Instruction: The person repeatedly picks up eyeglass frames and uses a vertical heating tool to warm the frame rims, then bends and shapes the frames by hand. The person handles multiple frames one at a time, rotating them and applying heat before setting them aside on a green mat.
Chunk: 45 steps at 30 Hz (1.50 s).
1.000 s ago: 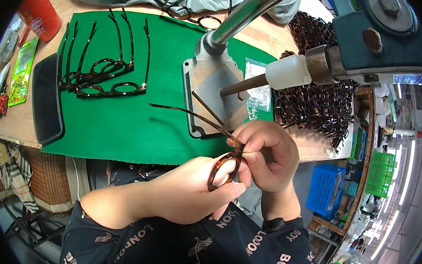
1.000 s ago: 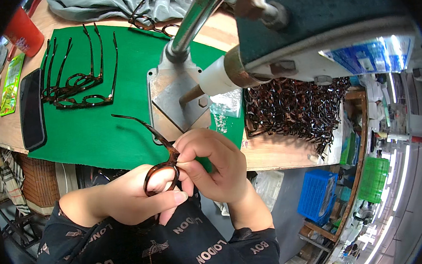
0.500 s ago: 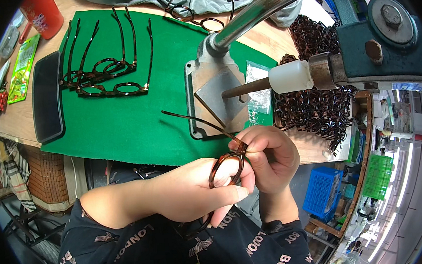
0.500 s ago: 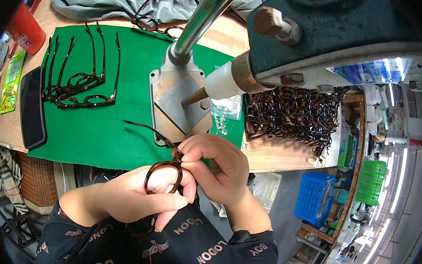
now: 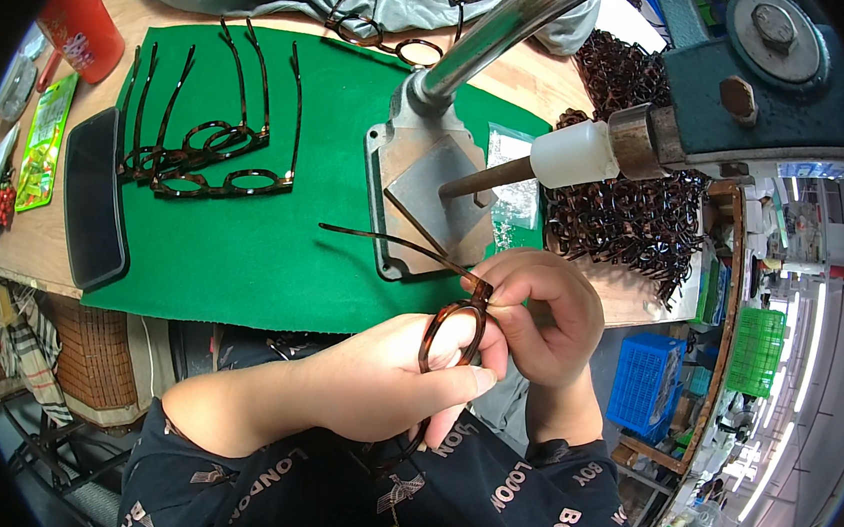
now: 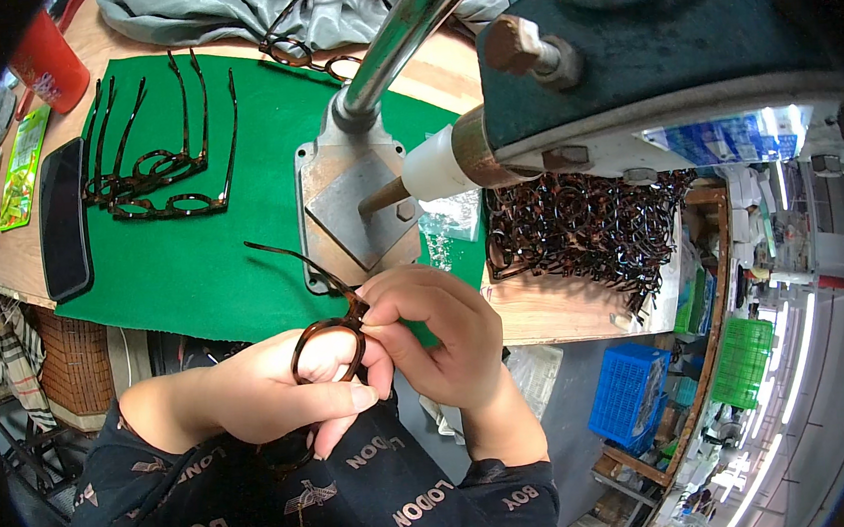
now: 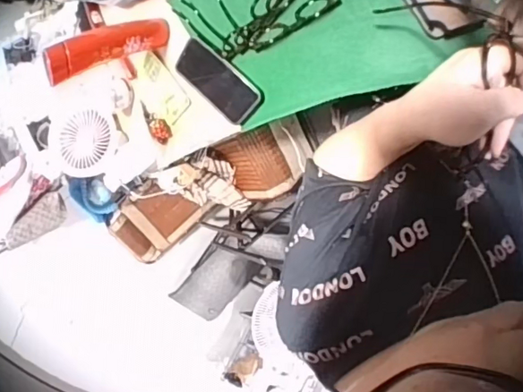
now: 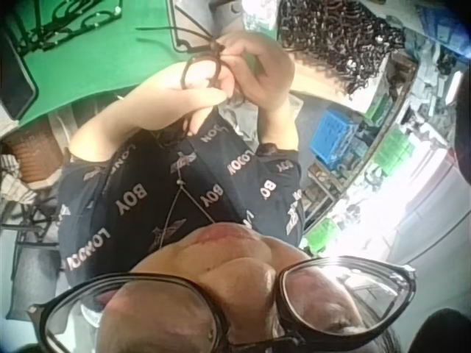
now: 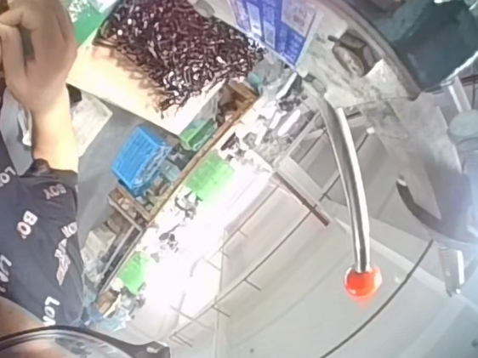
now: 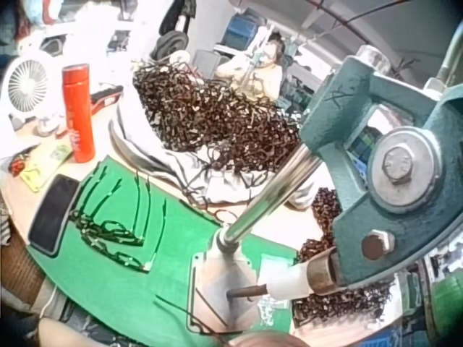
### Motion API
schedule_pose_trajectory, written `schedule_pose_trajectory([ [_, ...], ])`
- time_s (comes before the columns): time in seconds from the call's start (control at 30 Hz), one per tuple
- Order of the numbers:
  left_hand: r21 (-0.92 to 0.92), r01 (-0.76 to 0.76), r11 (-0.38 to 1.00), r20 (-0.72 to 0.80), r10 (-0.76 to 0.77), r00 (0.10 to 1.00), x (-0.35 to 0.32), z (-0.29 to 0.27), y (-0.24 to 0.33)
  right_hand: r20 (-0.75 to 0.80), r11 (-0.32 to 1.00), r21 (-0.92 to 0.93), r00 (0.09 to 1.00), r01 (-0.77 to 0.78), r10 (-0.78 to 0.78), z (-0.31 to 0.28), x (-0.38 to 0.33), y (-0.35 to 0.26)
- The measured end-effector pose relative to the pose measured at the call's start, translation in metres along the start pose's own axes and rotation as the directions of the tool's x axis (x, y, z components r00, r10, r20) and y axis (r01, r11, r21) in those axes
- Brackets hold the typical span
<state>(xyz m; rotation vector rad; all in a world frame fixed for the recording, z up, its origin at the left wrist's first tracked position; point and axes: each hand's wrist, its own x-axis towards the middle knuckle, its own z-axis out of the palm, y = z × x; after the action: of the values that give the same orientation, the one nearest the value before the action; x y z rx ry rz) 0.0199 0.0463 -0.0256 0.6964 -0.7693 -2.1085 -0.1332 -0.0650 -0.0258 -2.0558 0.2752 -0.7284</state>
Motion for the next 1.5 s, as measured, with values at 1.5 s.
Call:
schedule_pose_trajectory([
  [1.5,-0.026,-0.098,0.995,0.031,0.099,0.995,0.005,0.005,0.006,0.173,0.496,0.757,0.863,-0.425,0.475,-0.004,0.003,0.002],
])
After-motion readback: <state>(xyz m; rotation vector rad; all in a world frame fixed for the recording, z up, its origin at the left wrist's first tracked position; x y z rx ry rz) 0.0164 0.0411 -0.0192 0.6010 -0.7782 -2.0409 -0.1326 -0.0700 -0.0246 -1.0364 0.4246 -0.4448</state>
